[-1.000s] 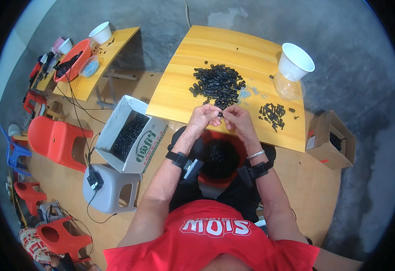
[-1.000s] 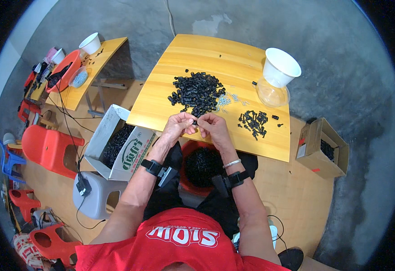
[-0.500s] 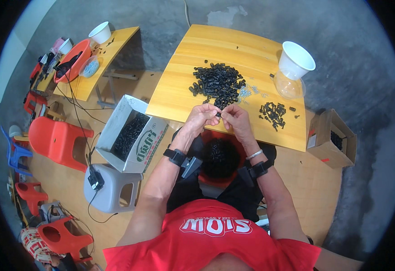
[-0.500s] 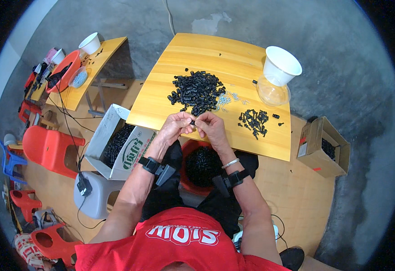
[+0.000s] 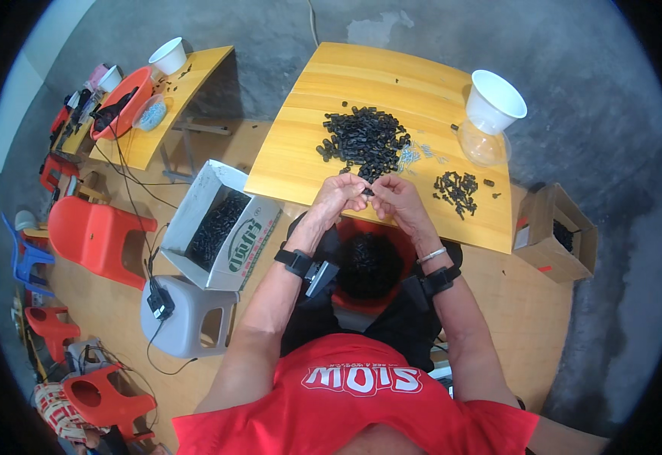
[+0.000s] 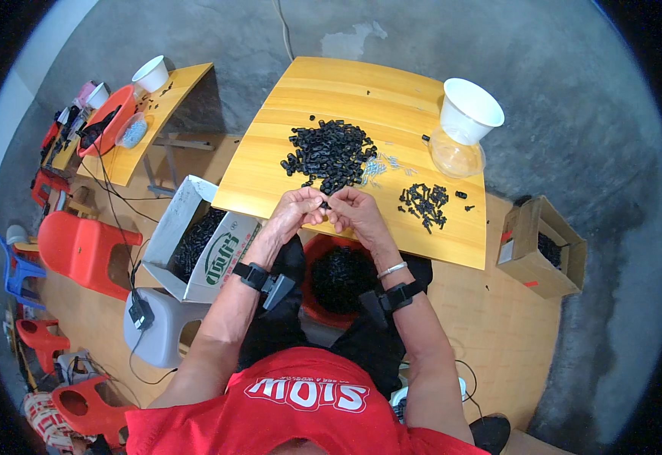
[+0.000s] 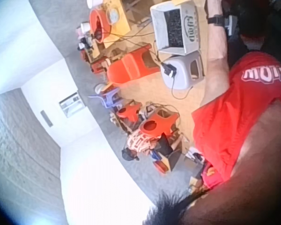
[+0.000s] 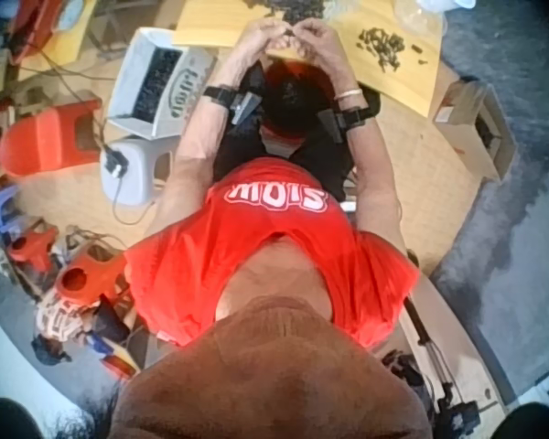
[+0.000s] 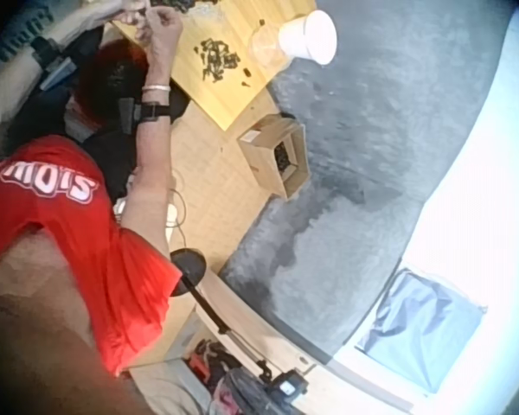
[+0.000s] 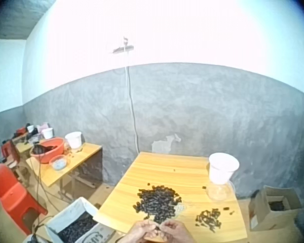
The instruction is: Sorting and assembling small black plastic components on a wooden table.
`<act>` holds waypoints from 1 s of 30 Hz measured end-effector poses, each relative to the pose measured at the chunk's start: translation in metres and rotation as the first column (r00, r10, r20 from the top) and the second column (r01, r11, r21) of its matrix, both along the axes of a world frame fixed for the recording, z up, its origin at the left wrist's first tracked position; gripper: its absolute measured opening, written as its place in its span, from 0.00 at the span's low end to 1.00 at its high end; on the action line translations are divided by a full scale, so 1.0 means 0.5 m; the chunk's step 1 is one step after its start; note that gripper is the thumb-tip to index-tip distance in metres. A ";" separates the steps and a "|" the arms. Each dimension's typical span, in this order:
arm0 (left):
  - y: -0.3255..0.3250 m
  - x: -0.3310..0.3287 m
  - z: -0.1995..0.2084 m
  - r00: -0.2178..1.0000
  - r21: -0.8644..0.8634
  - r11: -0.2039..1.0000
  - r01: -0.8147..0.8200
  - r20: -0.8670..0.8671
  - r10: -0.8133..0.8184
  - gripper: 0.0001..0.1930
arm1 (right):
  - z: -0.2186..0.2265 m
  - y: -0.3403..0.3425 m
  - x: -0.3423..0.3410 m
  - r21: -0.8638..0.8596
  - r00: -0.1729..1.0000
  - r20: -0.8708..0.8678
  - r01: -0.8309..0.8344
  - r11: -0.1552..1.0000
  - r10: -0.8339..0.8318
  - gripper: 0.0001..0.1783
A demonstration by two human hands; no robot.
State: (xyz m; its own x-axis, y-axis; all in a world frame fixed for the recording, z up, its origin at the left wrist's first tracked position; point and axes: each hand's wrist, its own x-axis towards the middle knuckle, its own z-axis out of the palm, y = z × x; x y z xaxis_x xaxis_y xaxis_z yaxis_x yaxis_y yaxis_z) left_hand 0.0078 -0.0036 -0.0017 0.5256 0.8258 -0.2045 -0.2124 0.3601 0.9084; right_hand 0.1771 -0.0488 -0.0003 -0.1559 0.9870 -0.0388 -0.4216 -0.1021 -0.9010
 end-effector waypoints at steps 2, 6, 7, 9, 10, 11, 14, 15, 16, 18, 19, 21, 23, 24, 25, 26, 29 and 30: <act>0.001 -0.003 -0.003 1.000 0.012 1.000 0.003 -0.009 -0.003 0.05 | -0.001 0.000 -0.002 0.005 1.000 0.018 -0.004 1.000 0.004 0.07; -0.002 -0.004 -0.003 1.000 0.020 1.000 0.001 -0.002 -0.001 0.05 | -0.004 -0.001 -0.003 -0.008 1.000 0.010 0.012 1.000 -0.012 0.06; -0.001 -0.003 -0.004 1.000 0.021 1.000 0.001 -0.001 -0.001 0.05 | -0.005 0.000 -0.002 0.004 1.000 0.009 0.020 1.000 -0.020 0.06; 0.001 -0.001 -0.006 1.000 0.040 0.999 0.000 -0.014 0.000 0.05 | -0.008 0.001 -0.002 0.020 0.999 0.025 0.028 0.999 -0.029 0.06; 0.001 -0.001 -0.005 1.000 0.040 0.999 0.000 -0.014 0.001 0.05 | -0.009 0.001 -0.004 0.034 0.999 0.040 0.036 0.999 -0.037 0.06; 0.000 -0.001 -0.004 1.000 0.042 0.999 -0.001 -0.016 0.001 0.05 | -0.010 0.000 -0.005 0.033 0.999 0.040 0.035 0.999 -0.037 0.06; -0.003 -0.003 0.002 1.000 0.036 0.999 0.000 -0.018 0.001 0.05 | -0.011 -0.003 -0.008 0.060 0.995 0.078 0.050 0.997 -0.054 0.06; -0.004 -0.004 0.004 1.000 0.029 1.000 0.002 -0.018 -0.002 0.05 | -0.013 -0.006 -0.011 0.108 0.988 0.128 0.069 0.992 -0.083 0.05; -0.004 -0.005 0.003 1.000 0.029 1.000 0.001 -0.017 -0.001 0.05 | -0.013 -0.007 -0.013 0.159 0.978 0.176 0.085 0.984 -0.114 0.05; -0.005 -0.006 0.000 1.000 0.041 0.999 0.006 -0.019 -0.005 0.04 | -0.015 -0.010 -0.016 0.168 0.978 0.173 0.090 0.982 -0.120 0.05; -0.005 -0.007 -0.001 1.000 0.040 0.999 0.005 -0.020 -0.004 0.04 | -0.016 -0.011 -0.018 0.176 0.977 0.169 0.096 0.980 -0.126 0.05; -0.003 -0.009 -0.002 1.000 0.078 0.997 0.016 -0.022 -0.015 0.04 | -0.016 -0.007 -0.017 0.167 0.976 0.186 0.079 0.983 -0.110 0.05; -0.002 -0.012 -0.007 1.000 0.085 0.996 0.025 -0.020 -0.023 0.04 | -0.013 -0.005 -0.013 0.157 0.975 0.202 0.062 0.986 -0.094 0.05; -0.002 -0.013 -0.009 0.999 0.094 0.995 0.034 -0.018 -0.033 0.04 | -0.011 -0.004 -0.010 0.148 0.971 0.226 0.040 0.988 -0.073 0.05; -0.003 -0.012 -0.007 0.999 0.091 0.995 0.033 -0.018 -0.032 0.04 | -0.009 -0.004 -0.007 0.139 0.967 0.250 0.019 0.990 -0.053 0.05; -0.003 -0.012 -0.004 0.998 0.101 0.994 0.042 -0.044 -0.038 0.05 | -0.007 -0.004 -0.005 0.136 0.967 0.250 0.018 0.991 -0.052 0.05; -0.009 -0.009 0.006 0.997 0.091 0.995 0.036 -0.065 -0.030 0.05 | -0.004 -0.007 -0.006 0.114 0.968 0.253 -0.016 0.993 -0.013 0.05; -0.012 -0.008 0.007 0.998 0.076 0.997 0.023 -0.059 -0.019 0.05 | -0.003 -0.010 -0.008 0.101 0.973 0.230 0.007 0.995 -0.030 0.05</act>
